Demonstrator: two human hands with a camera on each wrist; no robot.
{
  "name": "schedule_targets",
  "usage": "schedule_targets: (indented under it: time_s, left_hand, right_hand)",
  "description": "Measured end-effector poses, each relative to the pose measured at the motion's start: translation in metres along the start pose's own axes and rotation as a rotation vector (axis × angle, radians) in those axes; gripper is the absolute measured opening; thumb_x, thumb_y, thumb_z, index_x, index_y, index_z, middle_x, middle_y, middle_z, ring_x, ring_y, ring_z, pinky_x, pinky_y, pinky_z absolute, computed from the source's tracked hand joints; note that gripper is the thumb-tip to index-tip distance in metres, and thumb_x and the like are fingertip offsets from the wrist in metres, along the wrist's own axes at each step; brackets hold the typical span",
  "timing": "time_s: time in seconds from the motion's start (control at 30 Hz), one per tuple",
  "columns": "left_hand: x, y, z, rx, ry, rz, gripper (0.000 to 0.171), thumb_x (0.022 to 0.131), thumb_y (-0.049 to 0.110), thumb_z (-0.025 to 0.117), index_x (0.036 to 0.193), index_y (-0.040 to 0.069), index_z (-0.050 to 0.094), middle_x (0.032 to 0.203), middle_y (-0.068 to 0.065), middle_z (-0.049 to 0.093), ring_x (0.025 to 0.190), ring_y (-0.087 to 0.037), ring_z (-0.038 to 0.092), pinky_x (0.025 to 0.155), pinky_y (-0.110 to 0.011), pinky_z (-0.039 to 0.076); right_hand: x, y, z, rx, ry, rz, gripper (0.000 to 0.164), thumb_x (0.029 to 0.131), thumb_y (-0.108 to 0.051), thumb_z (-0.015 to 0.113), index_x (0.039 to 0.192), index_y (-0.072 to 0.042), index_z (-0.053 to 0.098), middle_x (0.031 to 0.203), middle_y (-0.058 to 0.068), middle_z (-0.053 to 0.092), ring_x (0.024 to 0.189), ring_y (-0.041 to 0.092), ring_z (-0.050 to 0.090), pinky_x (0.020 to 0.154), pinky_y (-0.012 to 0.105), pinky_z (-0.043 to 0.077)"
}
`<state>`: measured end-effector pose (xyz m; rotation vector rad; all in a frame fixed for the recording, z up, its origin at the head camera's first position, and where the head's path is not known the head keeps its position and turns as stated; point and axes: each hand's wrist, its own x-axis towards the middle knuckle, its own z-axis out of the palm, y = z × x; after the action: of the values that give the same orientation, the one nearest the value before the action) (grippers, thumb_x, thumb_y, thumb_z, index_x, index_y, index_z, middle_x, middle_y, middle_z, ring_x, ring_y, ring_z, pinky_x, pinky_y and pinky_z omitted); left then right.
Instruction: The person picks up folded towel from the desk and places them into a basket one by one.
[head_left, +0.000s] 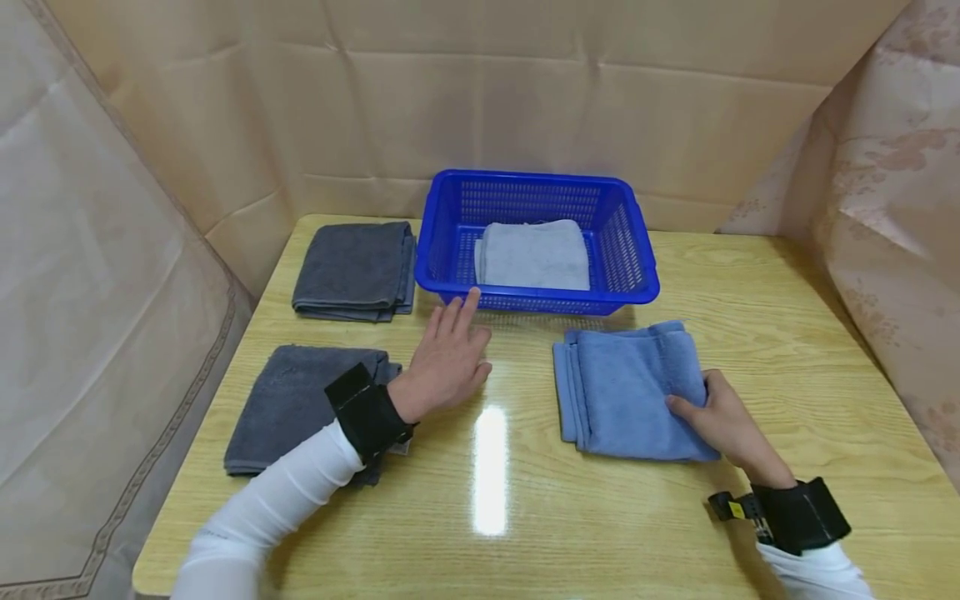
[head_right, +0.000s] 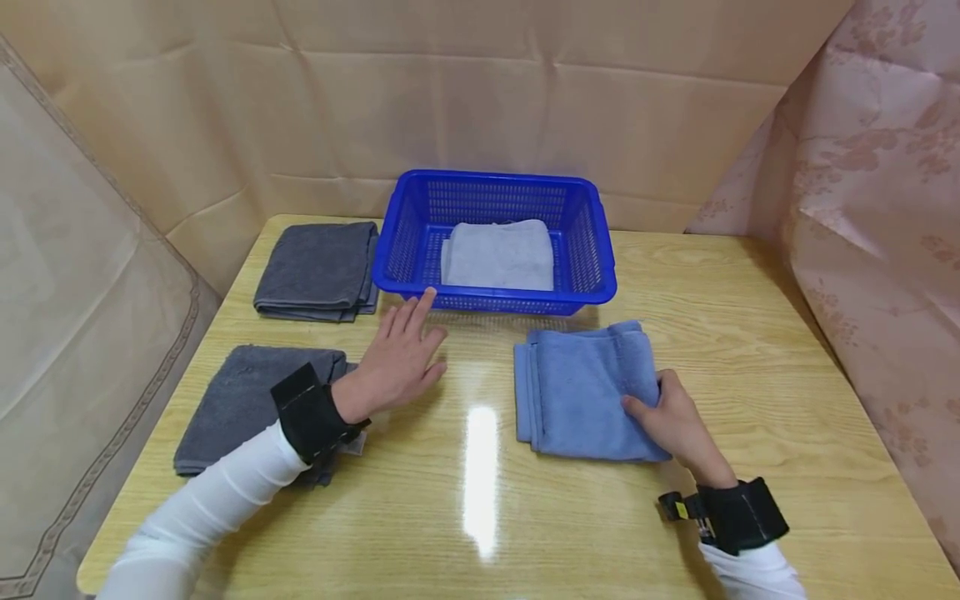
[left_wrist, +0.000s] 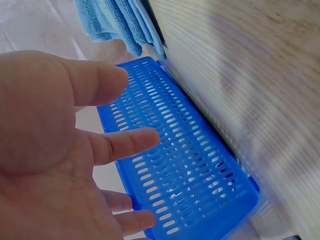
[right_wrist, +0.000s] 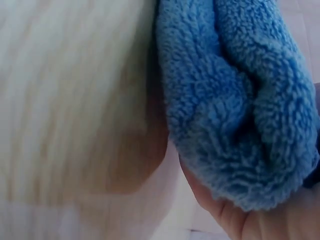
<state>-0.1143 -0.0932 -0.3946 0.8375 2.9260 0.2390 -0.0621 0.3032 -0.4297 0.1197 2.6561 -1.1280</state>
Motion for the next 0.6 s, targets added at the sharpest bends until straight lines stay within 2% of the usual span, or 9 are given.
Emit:
schedule_targets:
  time_s: [0.17, 0.37, 0.6]
  left_hand:
    - [0.001, 0.003, 0.0, 0.018, -0.003, 0.001, 0.037, 0.105, 0.028, 0.057, 0.132, 0.004, 0.055, 0.166, -0.028, -0.002, 0.151, -0.047, 0.013, 0.121, -0.06, 0.011]
    - [-0.002, 0.007, 0.001, 0.048, -0.012, -0.011, 0.042, 0.104, 0.031, 0.058, 0.137, 0.005, 0.053, 0.166, -0.029, 0.002, 0.151, -0.046, 0.015, 0.12, -0.059, 0.015]
    - [-0.008, 0.012, 0.01, 0.001, -0.015, 0.037, 0.045, 0.104, 0.028, 0.057, 0.141, 0.004, 0.051, 0.16, -0.033, 0.02, 0.147, -0.047, 0.023, 0.118, -0.06, 0.022]
  right_hand:
    - [0.0, -0.007, 0.009, 0.009, 0.013, -0.021, 0.055, 0.101, -0.016, 0.062, 0.131, 0.02, 0.033, 0.122, 0.035, 0.046, 0.108, 0.043, 0.051, 0.083, 0.047, 0.047]
    - [-0.001, -0.016, 0.019, 0.03, -0.002, -0.004, 0.056, 0.102, -0.016, 0.061, 0.134, 0.02, 0.032, 0.126, 0.037, 0.045, 0.112, 0.046, 0.05, 0.089, 0.056, 0.046]
    - [-0.001, -0.023, 0.027, 0.04, 0.011, -0.054, 0.055, 0.101, -0.017, 0.063, 0.132, 0.019, 0.034, 0.124, 0.035, 0.047, 0.111, 0.045, 0.052, 0.086, 0.053, 0.047]
